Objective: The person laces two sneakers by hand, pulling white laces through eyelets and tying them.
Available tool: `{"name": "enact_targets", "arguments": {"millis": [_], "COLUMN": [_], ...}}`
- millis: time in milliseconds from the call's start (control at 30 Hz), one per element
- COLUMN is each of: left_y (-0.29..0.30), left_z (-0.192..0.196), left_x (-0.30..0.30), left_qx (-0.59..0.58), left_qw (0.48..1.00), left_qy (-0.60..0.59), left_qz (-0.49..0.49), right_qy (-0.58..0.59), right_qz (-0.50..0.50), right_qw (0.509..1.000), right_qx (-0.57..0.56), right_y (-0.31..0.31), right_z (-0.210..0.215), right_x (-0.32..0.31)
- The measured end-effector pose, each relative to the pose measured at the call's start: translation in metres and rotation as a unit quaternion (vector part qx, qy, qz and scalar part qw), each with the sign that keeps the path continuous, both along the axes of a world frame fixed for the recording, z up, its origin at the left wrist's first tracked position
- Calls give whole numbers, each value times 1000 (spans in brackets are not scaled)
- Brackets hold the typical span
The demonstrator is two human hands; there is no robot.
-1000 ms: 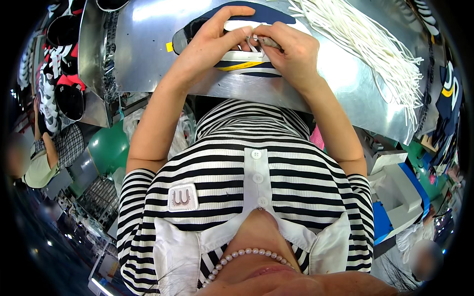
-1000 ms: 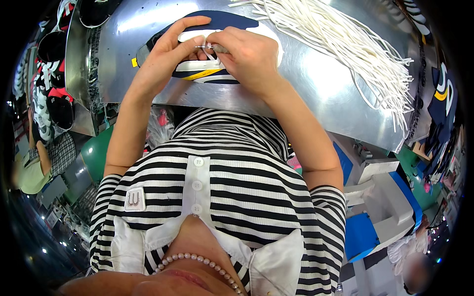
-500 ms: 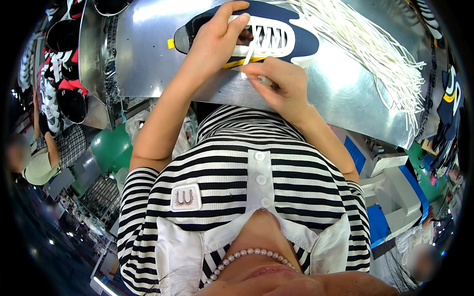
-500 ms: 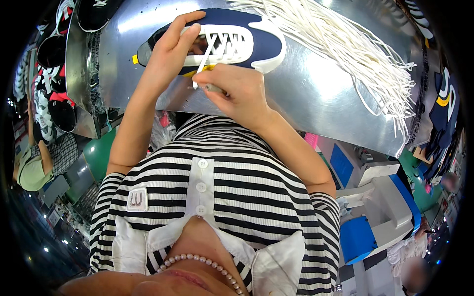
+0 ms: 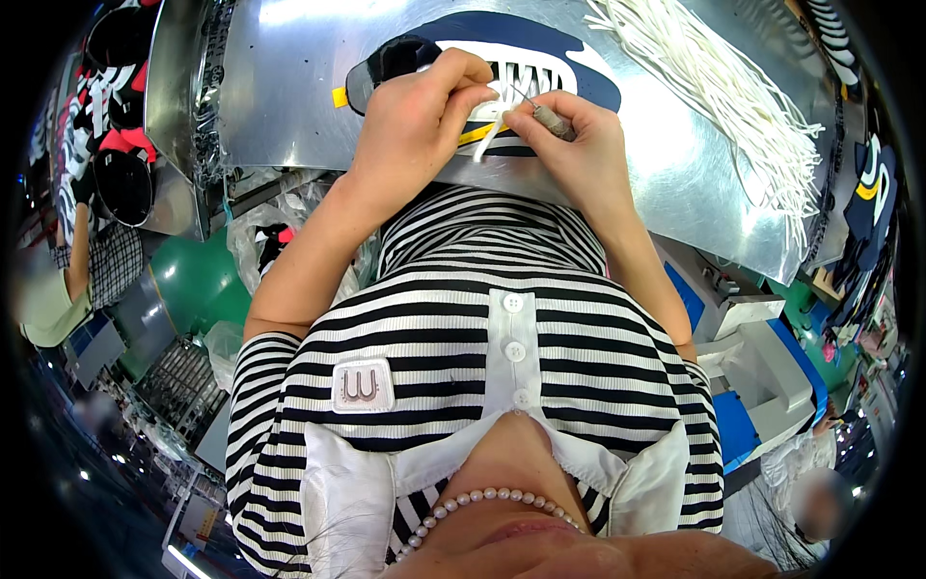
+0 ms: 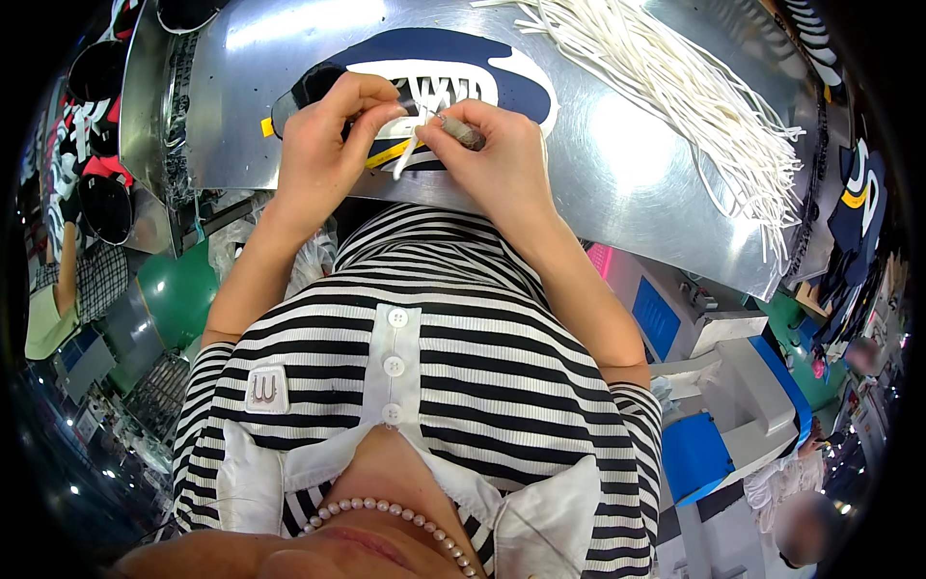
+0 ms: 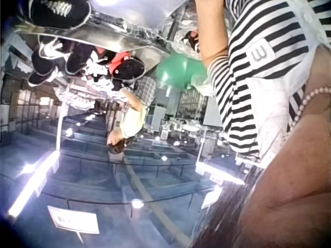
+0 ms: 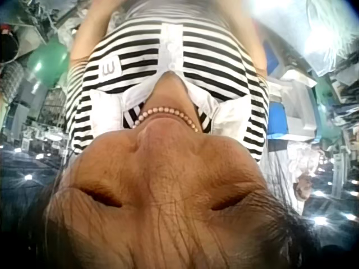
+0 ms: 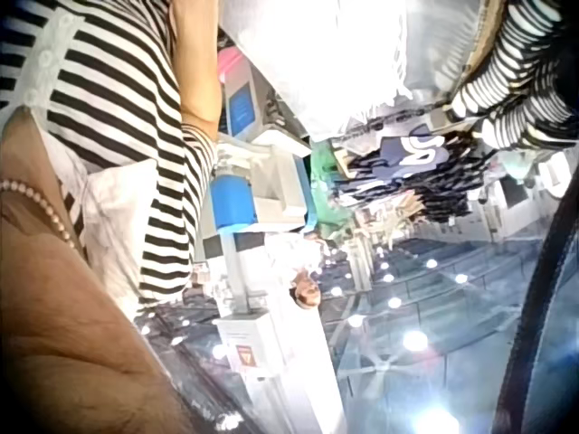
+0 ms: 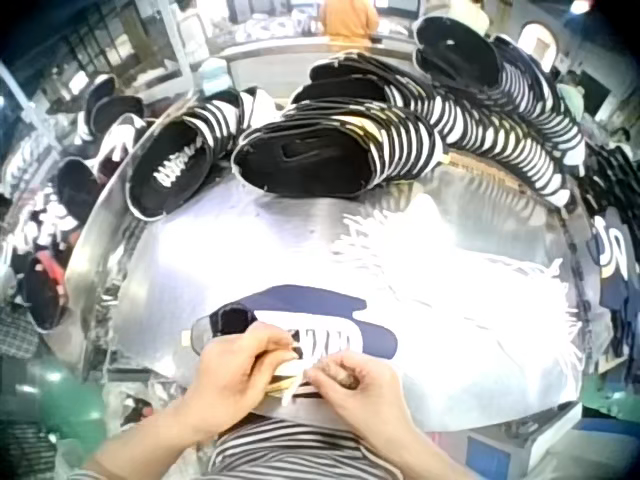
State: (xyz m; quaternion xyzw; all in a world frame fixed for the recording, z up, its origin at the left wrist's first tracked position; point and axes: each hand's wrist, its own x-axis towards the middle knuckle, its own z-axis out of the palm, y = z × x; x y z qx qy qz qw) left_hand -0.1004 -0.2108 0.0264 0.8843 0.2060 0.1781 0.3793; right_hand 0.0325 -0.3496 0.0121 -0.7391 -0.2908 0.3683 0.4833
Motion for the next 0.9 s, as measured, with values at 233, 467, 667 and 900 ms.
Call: {"name": "enact_targets", "arguments": {"millis": [233,467,667,900], "left_y": [-2,-8,-6,-11], "left_z": [15,14,12,-1], "left_x": [-25,-12,1,6], "left_qx": [85,85,8,69], "left_qw": [993,993,995,994], "left_qy": [73,87,94,75], "left_qz": [-22,0,-17,29], "right_qy": [40,129,16,-29], "right_qz": [28,-66,-70,-24], "right_qw": [998,979,981,990], "right_qx": [-26,141,180,135], "right_y": [-13,-1,11,-6], "right_z": [-6,-17,-25,-15], "right_x": [-5,-10,-2,-2]}}
